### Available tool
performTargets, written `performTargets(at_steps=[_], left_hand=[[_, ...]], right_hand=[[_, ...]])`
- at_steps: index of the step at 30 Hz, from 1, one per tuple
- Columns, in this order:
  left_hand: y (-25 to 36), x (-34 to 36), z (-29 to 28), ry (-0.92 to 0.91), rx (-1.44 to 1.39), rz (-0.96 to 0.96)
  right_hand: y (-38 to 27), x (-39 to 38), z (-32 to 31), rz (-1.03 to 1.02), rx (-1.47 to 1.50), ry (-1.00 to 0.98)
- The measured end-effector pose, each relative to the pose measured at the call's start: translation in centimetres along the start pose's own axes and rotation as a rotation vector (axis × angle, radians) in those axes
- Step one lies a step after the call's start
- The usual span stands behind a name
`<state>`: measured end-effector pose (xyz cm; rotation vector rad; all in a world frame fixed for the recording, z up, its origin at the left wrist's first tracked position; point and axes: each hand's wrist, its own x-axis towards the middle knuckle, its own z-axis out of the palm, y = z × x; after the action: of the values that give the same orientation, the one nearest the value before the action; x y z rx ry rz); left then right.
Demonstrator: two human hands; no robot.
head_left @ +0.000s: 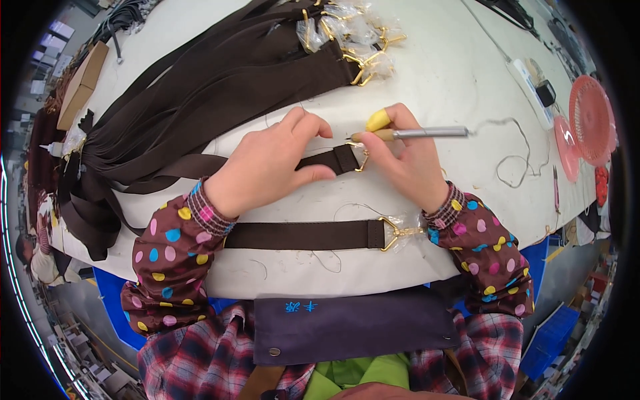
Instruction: Applying heat to leather bag straps to seal ends or burn holes using a handheld burning tool.
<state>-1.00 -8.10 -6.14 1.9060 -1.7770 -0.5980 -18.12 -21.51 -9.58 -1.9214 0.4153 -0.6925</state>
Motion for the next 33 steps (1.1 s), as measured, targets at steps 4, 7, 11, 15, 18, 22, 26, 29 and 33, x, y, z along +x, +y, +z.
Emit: performTargets(at_steps=[4, 7, 11, 15, 18, 22, 26, 29, 33], left_hand=[[-1.3, -3.0, -0.3, 0.053, 0.258, 0.144], [-1.4, -5.5, 0.2, 0.087, 0.297, 0.125], [0.2, -8.9, 1.3, 0.035, 0.304, 0.126], [1.7, -10.9, 0.3, -0.085, 0.176, 0.005], [1.9, -9.9, -1.9, -0.293, -0.214, -0.020], [-1.1, -5.8, -3.9, -0.123, 0.003, 0.028], [-3.6, 0.8, -3.1, 0.377, 0.369, 0.114], [-3.8, 4.2, -1.7, 0.445, 0.460, 0.039], [-3.8, 5.5, -0.8, 0.584, 0.449, 0.091]], right_hand=[[1.0, -0.7, -1.1, -0.245, -0.172, 0.006], [0.9, -1.5, -2.0, -0.247, -0.301, -0.060], [-1.2, -2.9, -2.3, -0.182, -0.212, -0.324], [-2.2, -4.1, -2.0, -0.211, -0.194, -0.424], [-2.3, -4.6, -2.7, -0.210, -0.246, -0.430], [-2.1, -4.7, -2.1, -0.166, -0.198, -0.389], [-2.3, -4.5, -1.8, -0.155, -0.155, -0.387], [-2.1, -4.5, -1.6, -0.162, -0.126, -0.341], [-2.2, -4.5, -1.8, -0.125, -0.150, -0.346]])
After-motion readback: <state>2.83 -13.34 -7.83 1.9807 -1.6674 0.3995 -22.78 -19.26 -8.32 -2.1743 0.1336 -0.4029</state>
